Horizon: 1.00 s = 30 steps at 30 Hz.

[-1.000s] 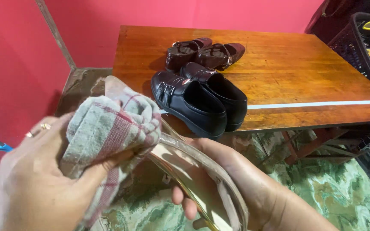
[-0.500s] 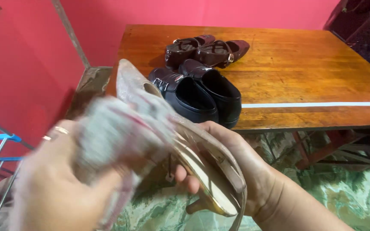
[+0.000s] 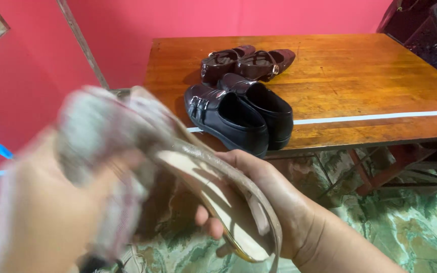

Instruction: Wiping a pair of high-heeled shoes with a cloth to clean them.

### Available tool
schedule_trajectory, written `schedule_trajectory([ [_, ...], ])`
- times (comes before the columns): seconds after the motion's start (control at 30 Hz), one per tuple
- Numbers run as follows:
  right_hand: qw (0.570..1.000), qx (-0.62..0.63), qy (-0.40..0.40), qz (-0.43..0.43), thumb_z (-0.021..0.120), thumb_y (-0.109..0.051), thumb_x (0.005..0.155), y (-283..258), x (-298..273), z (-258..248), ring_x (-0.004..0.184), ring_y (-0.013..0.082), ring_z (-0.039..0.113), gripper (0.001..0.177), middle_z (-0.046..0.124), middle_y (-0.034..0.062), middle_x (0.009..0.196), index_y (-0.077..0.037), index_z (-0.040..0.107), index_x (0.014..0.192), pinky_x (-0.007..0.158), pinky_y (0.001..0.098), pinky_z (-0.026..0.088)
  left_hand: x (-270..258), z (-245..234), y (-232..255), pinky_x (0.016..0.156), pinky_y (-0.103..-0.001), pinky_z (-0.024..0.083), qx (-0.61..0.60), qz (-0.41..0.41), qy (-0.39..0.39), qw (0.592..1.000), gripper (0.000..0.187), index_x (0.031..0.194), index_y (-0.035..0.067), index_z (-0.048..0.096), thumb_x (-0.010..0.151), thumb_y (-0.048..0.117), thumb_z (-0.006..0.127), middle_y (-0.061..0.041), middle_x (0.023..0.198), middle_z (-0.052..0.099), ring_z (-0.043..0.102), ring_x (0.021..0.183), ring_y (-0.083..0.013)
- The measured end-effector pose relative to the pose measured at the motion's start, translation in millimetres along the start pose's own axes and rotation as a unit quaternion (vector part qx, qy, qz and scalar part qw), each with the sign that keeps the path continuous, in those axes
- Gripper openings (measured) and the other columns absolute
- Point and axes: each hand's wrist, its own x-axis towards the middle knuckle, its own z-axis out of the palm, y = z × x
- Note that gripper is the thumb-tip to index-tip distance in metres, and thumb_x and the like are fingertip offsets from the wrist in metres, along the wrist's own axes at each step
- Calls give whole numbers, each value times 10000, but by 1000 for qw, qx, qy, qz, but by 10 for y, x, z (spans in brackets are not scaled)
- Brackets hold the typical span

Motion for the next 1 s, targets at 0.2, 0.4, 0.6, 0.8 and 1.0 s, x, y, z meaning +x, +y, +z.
schedule_trajectory([
  [0.2,998,-61,22,-1,301,-395,1072,70,-1,178,490,243,651,602,693,236,715,89,637,1195,373,285,515,-154,-113,-115,718,-359,557,-22,270,-54,961,1015,1348,204,687,349,54,775,-34,1000,793,692,867,-237],
  [0.4,1000,-24,-19,-7,313,-340,1112,149,-30,336,422,209,670,577,677,209,630,153,576,1254,334,240,578,278,-4,-960,731,-359,563,-112,110,55,986,421,1350,-202,564,1052,-64,826,-262,1116,705,701,872,-295],
  [0.6,997,-61,47,-20,336,-383,1088,148,-11,330,405,204,648,564,680,198,618,92,624,1185,333,240,554,-51,-237,-390,617,-346,617,-63,69,-30,995,387,1080,-80,710,708,-46,811,-220,983,702,719,686,-279],
  [0.8,992,-126,12,-12,454,-389,1023,180,-14,370,416,184,675,581,703,173,623,-87,560,1507,338,236,507,344,56,-1252,745,-392,608,-149,45,-19,988,511,1295,-167,556,860,-63,804,-278,1059,708,723,818,-327],
  [1.0,987,-144,42,-50,496,-280,957,150,52,439,544,195,657,594,686,200,885,-76,584,1507,403,295,538,117,-181,-633,670,-389,569,-137,-29,-21,990,381,1132,-90,661,780,-59,803,-204,967,692,699,735,-289],
])
